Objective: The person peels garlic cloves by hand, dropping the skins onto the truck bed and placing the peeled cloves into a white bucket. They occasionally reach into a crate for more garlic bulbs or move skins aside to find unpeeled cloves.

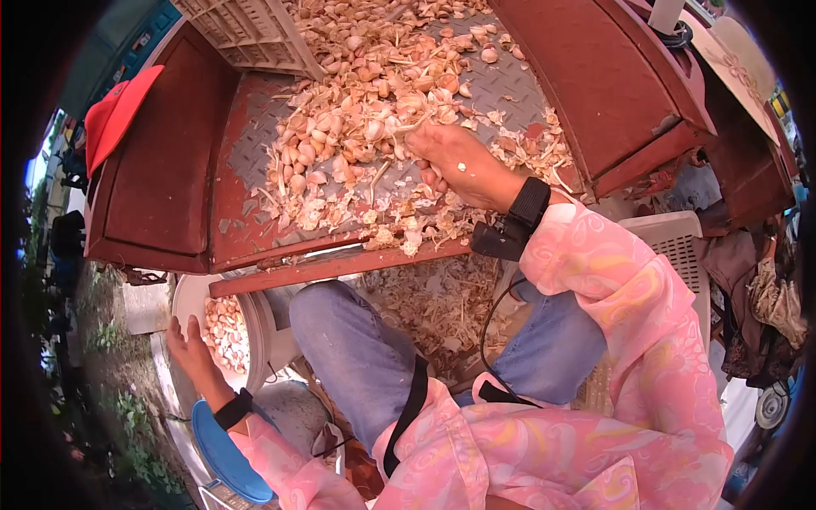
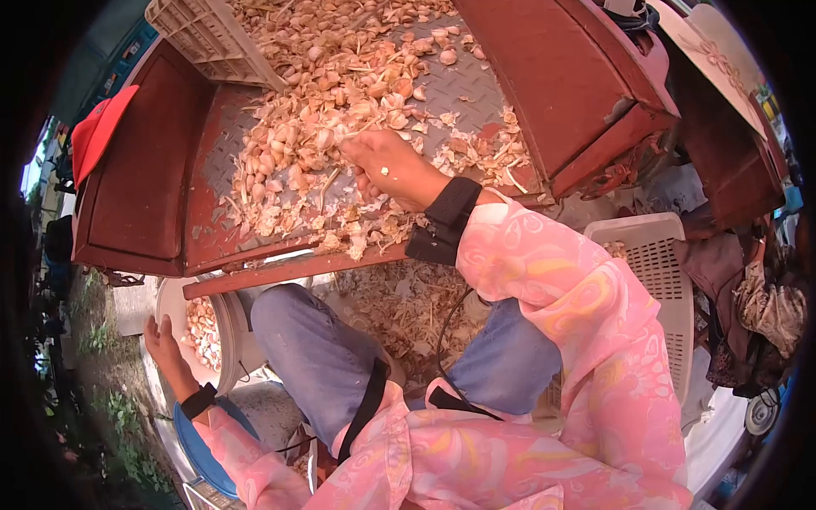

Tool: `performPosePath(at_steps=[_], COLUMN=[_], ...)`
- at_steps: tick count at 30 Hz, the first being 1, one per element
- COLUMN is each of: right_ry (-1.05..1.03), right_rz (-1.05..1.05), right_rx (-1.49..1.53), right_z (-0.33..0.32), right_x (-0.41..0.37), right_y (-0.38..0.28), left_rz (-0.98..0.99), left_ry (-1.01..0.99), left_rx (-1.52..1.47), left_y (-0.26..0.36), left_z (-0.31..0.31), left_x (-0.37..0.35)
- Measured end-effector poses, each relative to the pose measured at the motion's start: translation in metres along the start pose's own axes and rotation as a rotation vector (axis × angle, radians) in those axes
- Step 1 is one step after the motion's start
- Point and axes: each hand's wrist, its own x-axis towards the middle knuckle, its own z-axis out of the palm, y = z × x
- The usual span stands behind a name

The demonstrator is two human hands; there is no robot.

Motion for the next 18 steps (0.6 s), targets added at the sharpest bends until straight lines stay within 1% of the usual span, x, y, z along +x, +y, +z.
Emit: performPosePath(at_steps=[2,3,4,5,6,7,8,10,11,12,13,14,16,18], right_ry=[-0.034,-0.044,-0.058,-0.077,-0.092,-0.087,-0.088,-0.064,-0.102,-0.112,-0.116,-0.132,-0.083,-0.074], right_rz=[0.021,-0.014,-0.011,-0.015,-0.020,-0.088,-0.085,-0.076,0.023,0.024,-0.032,-0.083,0.040,-0.060], right_rx=[-0.040,-0.026,-0.035,-0.040,-0.044,-0.124,-0.130,-0.227,-0.203,-0.196,-0.105,-0.004,0.097,-0.014], right_z=[0.010,0.015,0.021,0.028,0.032,0.035,0.038,0.042,0.040,0.035,0.030,0.028,0.024,0.018], right_x=[-0.003,-0.002,-0.004,-0.008,-0.010,-0.008,-0.012,-0.022,-0.025,-0.024,-0.019,-0.013,-0.014,-0.011], right_y=[-0.001,0.003,0.004,0.003,0.001,0.009,0.008,0.000,-0.006,-0.001,0.008,0.015,0.000,-0.005], left_rz=[-0.070,-0.090,-0.139,-0.144,-0.165,-0.162,-0.158,-0.154,-0.149,-0.152,-0.111,-0.073,-0.134,-0.131], left_ry=[-0.275,-0.455,-0.660,-0.851,-0.978,-1.017,-1.059,-1.029,-1.000,-0.992,-0.983,-0.962,-0.901,-0.725], left_rx=[-0.454,-0.522,-0.656,-0.744,-0.811,-0.840,-0.871,-0.880,-0.878,-0.869,-0.898,-0.914,-0.879,-0.898], left_y=[0.087,0.125,0.150,0.168,0.185,0.196,0.201,0.201,0.201,0.199,0.194,0.187,0.177,0.163], left_z=[0.026,0.043,0.062,0.083,0.100,0.120,0.136,0.149,0.153,0.153,0.149,0.142,0.113,0.079], left_x=[-0.060,-0.087,-0.109,-0.129,-0.143,-0.153,-0.161,-0.169,-0.172,-0.174,-0.173,-0.171,-0.159,-0.141])
